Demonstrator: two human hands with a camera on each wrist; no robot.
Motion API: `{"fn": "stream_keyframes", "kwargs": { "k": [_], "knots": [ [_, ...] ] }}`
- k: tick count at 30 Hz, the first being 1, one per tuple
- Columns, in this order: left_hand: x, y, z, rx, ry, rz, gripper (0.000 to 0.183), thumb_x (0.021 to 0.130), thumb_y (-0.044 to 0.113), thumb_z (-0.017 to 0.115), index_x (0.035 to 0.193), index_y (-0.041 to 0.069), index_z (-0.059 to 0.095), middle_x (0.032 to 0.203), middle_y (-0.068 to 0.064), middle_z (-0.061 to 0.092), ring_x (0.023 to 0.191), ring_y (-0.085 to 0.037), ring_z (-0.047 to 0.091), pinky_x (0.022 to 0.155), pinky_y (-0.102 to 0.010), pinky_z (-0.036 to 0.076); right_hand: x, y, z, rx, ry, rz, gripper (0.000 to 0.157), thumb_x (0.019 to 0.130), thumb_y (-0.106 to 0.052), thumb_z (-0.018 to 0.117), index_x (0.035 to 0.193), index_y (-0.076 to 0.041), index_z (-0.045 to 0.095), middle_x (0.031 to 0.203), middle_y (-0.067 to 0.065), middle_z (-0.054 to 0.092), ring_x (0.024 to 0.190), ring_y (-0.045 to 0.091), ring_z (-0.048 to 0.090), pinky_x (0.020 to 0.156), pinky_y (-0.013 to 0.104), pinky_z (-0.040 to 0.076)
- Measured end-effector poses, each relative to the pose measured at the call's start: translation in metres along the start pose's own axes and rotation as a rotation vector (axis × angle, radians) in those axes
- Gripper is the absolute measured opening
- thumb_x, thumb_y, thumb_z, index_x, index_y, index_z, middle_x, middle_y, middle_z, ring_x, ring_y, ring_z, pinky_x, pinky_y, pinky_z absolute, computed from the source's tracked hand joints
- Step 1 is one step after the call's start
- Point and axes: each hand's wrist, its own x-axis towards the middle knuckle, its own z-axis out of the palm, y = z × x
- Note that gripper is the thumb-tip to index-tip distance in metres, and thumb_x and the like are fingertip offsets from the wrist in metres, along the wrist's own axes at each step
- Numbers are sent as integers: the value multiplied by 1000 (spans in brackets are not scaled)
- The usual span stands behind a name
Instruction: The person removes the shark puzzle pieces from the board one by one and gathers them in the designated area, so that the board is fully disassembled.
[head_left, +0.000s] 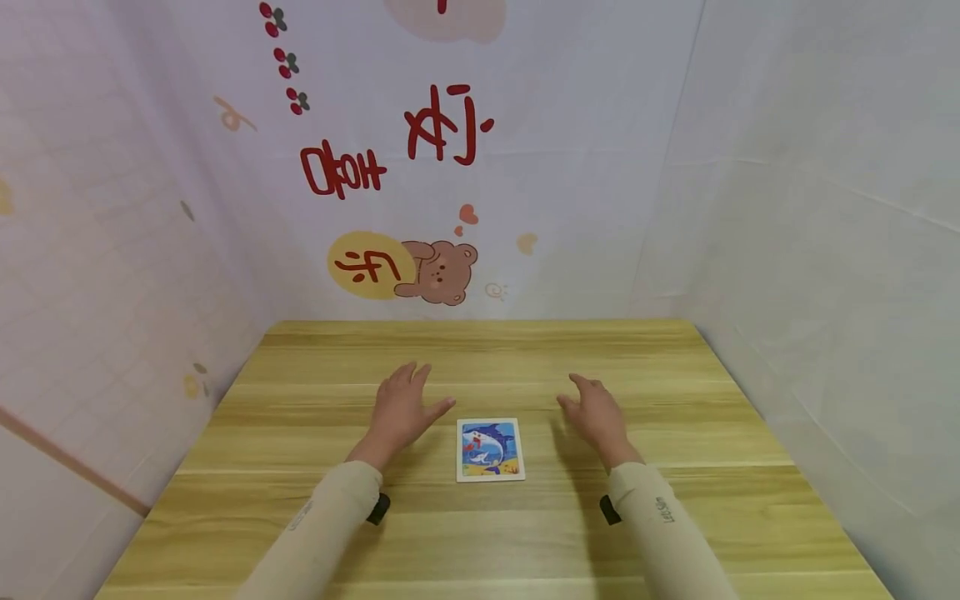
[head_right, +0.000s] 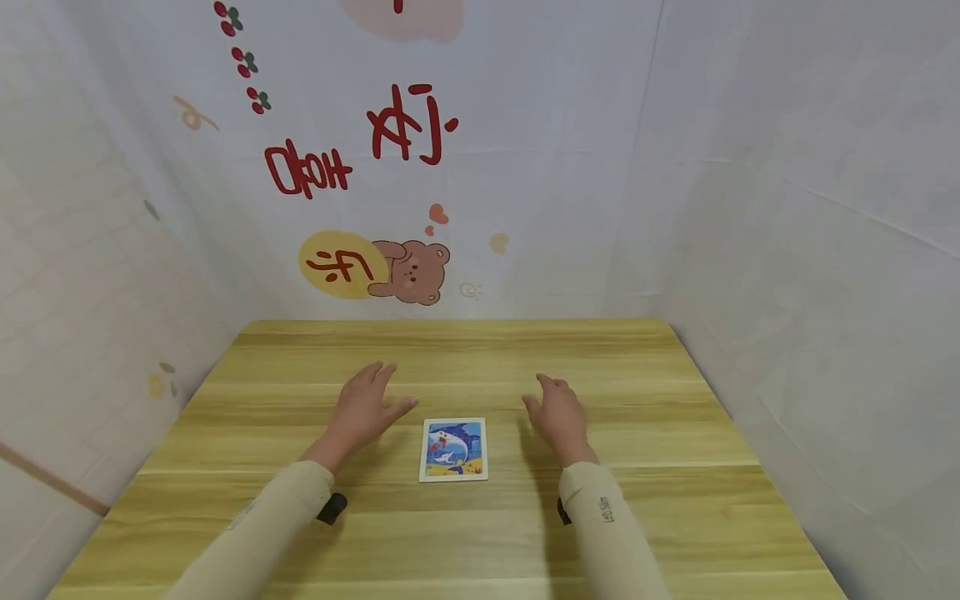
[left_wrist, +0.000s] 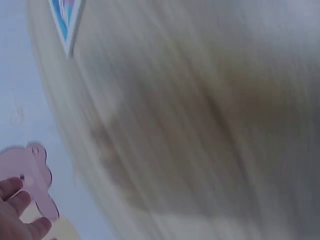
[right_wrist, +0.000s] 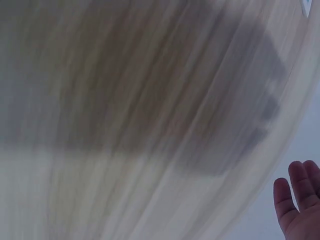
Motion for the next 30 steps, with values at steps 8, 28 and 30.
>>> {"fn": "stream_keyframes", "kwargs": {
  "k": [8,28,30],
  "knots": [
    [-14,29,32,-136,9,-12,70,89,47,71,141,3,53,144,-22,48,135,-41,42,110,-57,30,-6,-16,22,236,29,47,45,100,-19,58,138,2,53,125,25,61,108,40,62,88,54,50],
    [-31,64,83,-112,39,-22,52,86,42,76,122,6,67,134,-20,56,129,-40,47,108,-57,31,-9,-42,63,301,-82,65,23,92,-15,69,112,-3,71,107,12,68,100,29,63,87,47,51],
    [-32,66,85,-109,32,-21,50,86,42,76,121,7,68,134,-20,56,128,-40,47,108,-57,31,-8,-41,66,282,-87,42,23,91,-14,70,111,-4,72,105,12,69,99,29,63,87,47,51]
  ]
}}
